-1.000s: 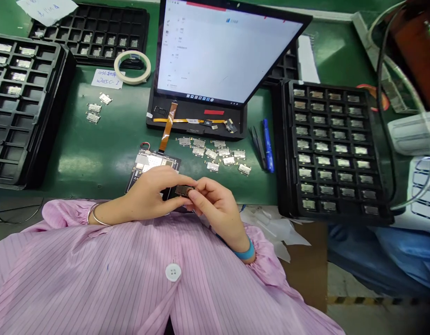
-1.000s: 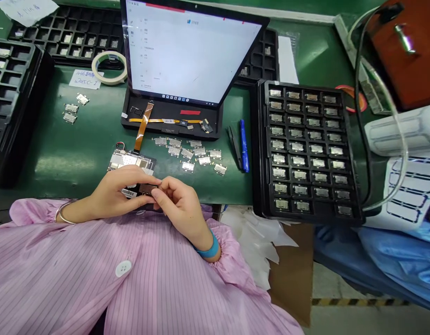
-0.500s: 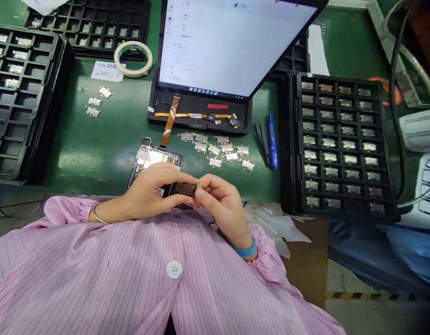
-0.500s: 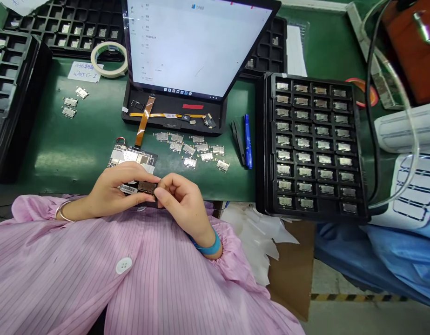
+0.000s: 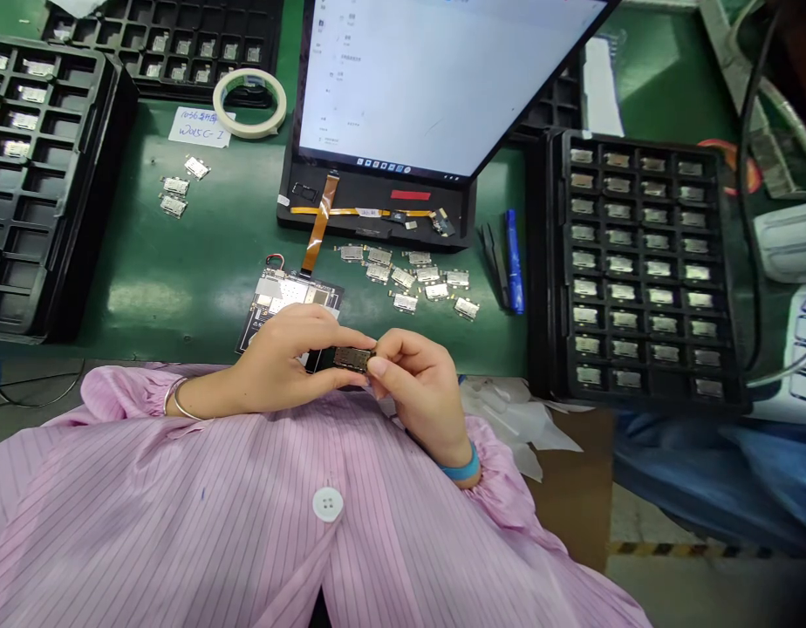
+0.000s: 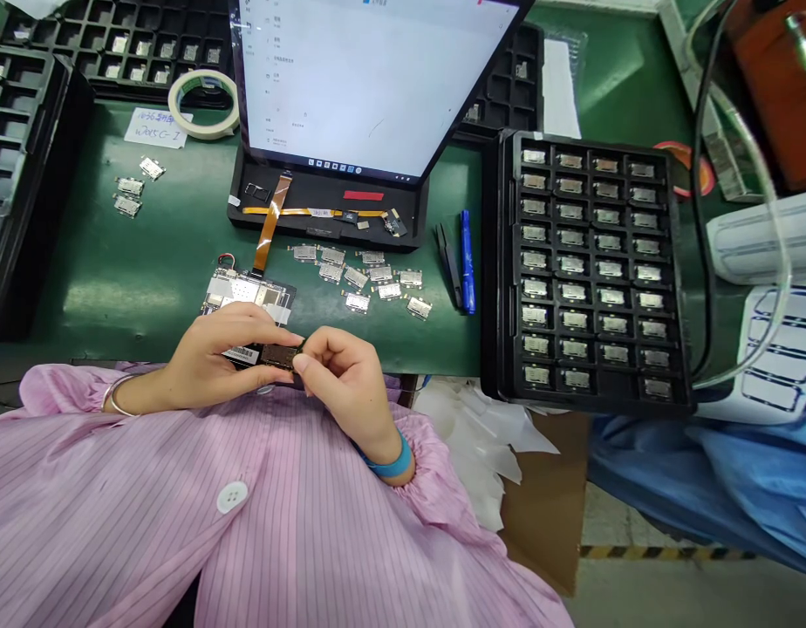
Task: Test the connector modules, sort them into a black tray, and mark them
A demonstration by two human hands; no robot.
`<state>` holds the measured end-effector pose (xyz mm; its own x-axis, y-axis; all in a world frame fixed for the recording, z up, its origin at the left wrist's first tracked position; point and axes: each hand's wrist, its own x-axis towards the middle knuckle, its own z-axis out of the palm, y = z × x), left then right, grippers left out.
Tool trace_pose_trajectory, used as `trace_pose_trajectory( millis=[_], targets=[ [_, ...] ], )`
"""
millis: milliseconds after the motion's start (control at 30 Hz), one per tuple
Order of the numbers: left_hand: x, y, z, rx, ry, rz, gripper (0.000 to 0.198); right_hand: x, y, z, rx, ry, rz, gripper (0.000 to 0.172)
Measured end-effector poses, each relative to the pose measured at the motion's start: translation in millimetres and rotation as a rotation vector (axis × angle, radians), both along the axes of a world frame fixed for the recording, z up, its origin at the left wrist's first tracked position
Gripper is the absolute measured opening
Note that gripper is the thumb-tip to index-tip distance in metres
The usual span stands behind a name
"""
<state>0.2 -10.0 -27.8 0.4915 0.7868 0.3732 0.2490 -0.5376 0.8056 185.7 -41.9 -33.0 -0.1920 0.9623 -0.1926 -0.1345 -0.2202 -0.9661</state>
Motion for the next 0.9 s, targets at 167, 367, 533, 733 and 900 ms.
trace_pose_trajectory(
  millis=[167, 367, 533, 733, 900],
  targets=[
    [-1.7, 0.0, 0.1, -0.009, -0.042, 0.043, 0.025, 2.8, 1.0, -2.2, -0.005, 0.032, -0.098, 0.023],
    [-5.3, 0.1, 2.5, -0.049, -0.066, 0.114, 0.025, 12.5, 0.6, -4.1, 0.005, 0.076, -0.285, 0.022],
    [-4.2, 0.0, 2.0, -0.049, -0.019, 0.111, 0.027, 12.9, -0.7, -5.7, 0.011, 0.048, -0.271, 0.024],
    [-3.5, 1.3, 1.7, 0.012, 0.011, 0.097, 0.029, 11.8, 0.6, -4.7, 0.003, 0.050, -0.245, 0.024],
    [-3.1, 2.0, 3.0, 0.004, 0.050, 0.095, 0.028, 11.2, 0.9, -4.1, -0.002, 0.061, -0.229, 0.024]
  ],
)
